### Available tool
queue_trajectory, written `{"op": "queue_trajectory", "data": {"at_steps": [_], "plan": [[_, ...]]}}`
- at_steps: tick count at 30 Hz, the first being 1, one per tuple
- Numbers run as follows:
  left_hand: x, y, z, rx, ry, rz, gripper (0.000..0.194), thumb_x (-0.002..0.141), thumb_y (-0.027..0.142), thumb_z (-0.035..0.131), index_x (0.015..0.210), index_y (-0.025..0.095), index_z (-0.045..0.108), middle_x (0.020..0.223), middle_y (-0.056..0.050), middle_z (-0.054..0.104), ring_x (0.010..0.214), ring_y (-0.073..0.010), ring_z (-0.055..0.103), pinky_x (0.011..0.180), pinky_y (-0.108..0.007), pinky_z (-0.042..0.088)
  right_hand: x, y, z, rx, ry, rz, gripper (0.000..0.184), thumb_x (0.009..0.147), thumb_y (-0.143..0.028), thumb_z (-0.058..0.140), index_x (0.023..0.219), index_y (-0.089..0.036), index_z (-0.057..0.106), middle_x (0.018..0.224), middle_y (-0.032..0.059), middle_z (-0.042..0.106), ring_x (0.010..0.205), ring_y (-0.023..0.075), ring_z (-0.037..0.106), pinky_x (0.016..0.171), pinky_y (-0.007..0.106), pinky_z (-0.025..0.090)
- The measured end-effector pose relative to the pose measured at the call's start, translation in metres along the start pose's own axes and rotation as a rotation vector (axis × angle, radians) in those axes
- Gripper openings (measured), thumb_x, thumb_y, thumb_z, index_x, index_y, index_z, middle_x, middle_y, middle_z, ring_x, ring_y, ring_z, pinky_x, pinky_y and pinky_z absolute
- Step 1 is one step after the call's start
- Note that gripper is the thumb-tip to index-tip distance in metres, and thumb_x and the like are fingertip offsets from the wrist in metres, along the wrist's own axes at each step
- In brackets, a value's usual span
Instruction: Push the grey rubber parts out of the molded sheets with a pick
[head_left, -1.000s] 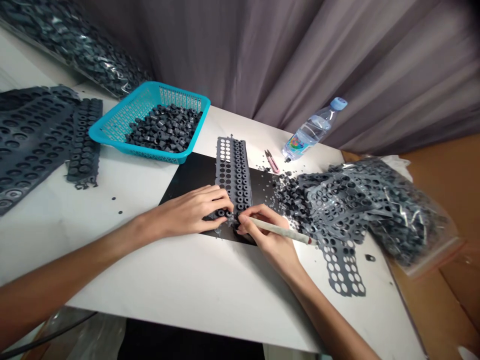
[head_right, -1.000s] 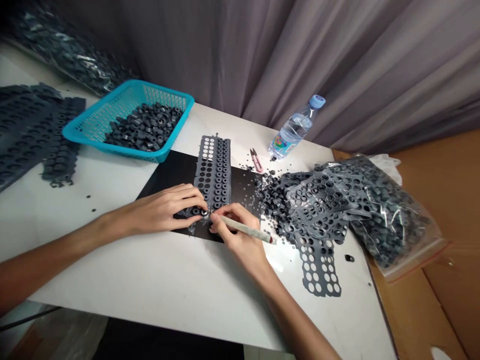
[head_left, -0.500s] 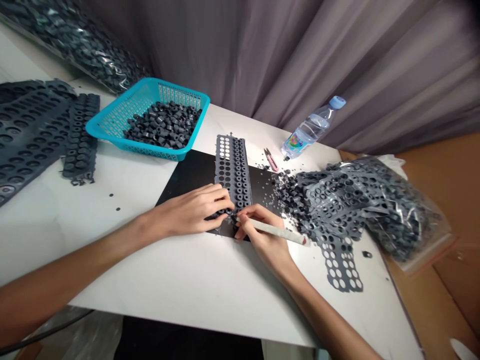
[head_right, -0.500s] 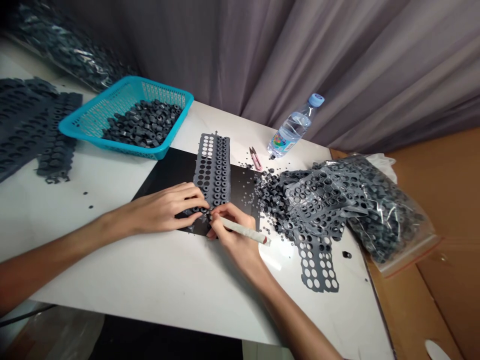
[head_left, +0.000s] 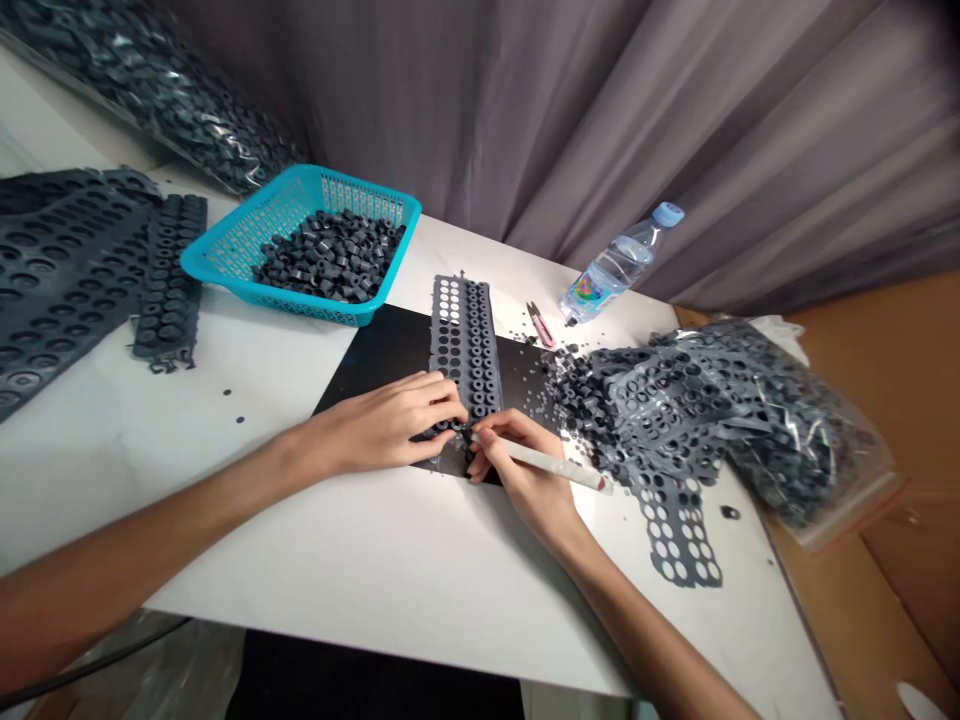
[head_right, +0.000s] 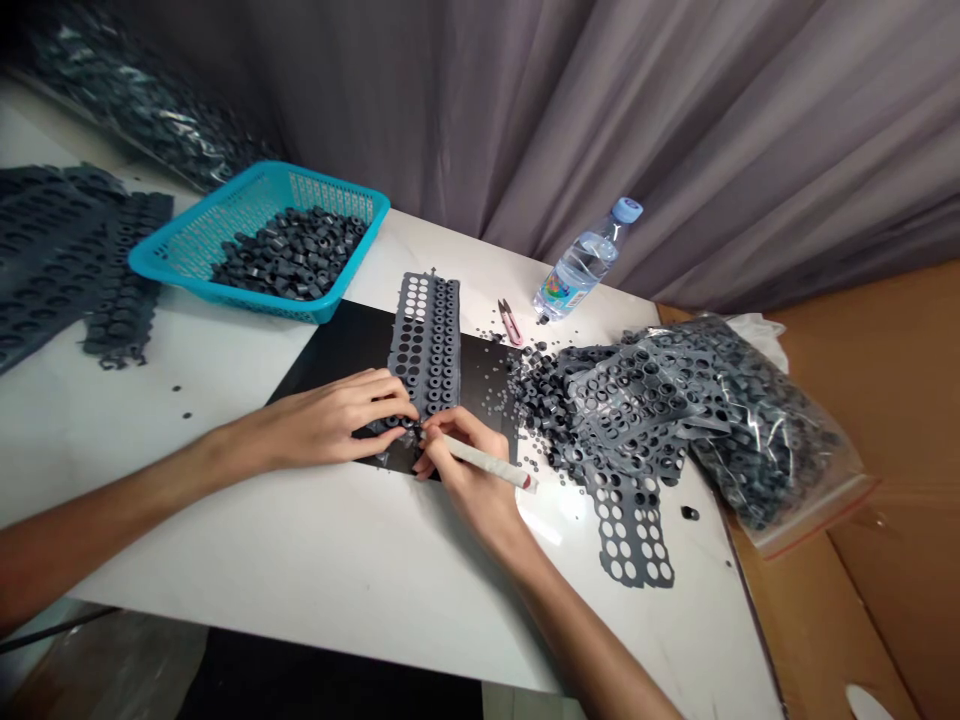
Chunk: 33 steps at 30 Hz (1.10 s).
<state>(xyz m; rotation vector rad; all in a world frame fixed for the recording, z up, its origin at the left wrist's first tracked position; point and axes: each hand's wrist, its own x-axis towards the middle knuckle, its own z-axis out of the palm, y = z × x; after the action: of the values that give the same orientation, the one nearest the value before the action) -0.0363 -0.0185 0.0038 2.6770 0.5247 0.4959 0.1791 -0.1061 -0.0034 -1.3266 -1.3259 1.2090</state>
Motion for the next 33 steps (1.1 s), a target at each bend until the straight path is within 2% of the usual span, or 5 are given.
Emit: {"op": "queue_trajectory", "data": {"at_steps": [12, 18, 20, 27, 33], "plan": [[-0.001, 0.008, 0.004, 0.172, 0.002, 0.054, 0.027, 0.108, 0.017, 0.041, 0.11, 0.016, 0.067, 0.112, -0.011, 0.067, 0.107, -0.0261, 0.061, 0.099, -0.044, 0.047, -0.004, -0.002, 0.004, -0.103, 0.014, -0.019, 0.01, 0.097, -0.03, 0.063, 0.093, -0.021, 0.065, 0.068, -0.0015, 0.069, 0.061, 0.0154, 0.068, 0.059, 0.023, 0.052], [0.008, 0.01, -0.011, -0.488, 0.636, -0.41, 0.017, 0.105, 0.035, 0.055, 0.104, 0.02, 0.065, 0.108, -0.006, 0.066, 0.098, -0.0184, 0.064, 0.088, -0.031, 0.052, -0.004, -0.004, 0.005, -0.119, 0.026, -0.008, 0.011, 0.096, -0.03, 0.063, 0.092, -0.02, 0.066, 0.066, -0.0018, 0.068, 0.059, 0.0153, 0.067, 0.056, 0.023, 0.05], [0.01, 0.008, -0.02, -0.787, 0.706, -0.527, 0.021, 0.102, 0.04, 0.059, 0.102, 0.019, 0.065, 0.11, -0.007, 0.068, 0.097, -0.0173, 0.065, 0.084, -0.028, 0.053, -0.004, -0.003, 0.005, -0.077, 0.023, 0.009, 0.01, 0.095, -0.029, 0.063, 0.092, -0.02, 0.066, 0.068, -0.0011, 0.069, 0.06, 0.0155, 0.068, 0.056, 0.023, 0.052], [0.003, 0.017, -0.022, -1.249, 0.239, -0.651, 0.03, 0.097, 0.039, 0.069, 0.122, 0.021, 0.07, 0.121, -0.009, 0.075, 0.116, -0.0231, 0.071, 0.112, -0.04, 0.047, -0.003, -0.005, 0.0, 0.024, 0.099, 0.002, 0.011, 0.097, -0.03, 0.062, 0.095, -0.02, 0.065, 0.072, -0.0008, 0.068, 0.055, 0.0146, 0.066, 0.052, 0.025, 0.054], [0.001, 0.012, -0.018, -1.222, 0.183, -0.639, 0.029, 0.098, 0.039, 0.068, 0.12, 0.02, 0.072, 0.124, -0.008, 0.076, 0.117, -0.024, 0.073, 0.114, -0.039, 0.048, -0.002, -0.004, 0.001, -0.024, 0.083, -0.007, 0.015, 0.1, -0.035, 0.061, 0.095, -0.021, 0.065, 0.07, -0.0012, 0.068, 0.055, 0.0146, 0.066, 0.052, 0.025, 0.053]]}}
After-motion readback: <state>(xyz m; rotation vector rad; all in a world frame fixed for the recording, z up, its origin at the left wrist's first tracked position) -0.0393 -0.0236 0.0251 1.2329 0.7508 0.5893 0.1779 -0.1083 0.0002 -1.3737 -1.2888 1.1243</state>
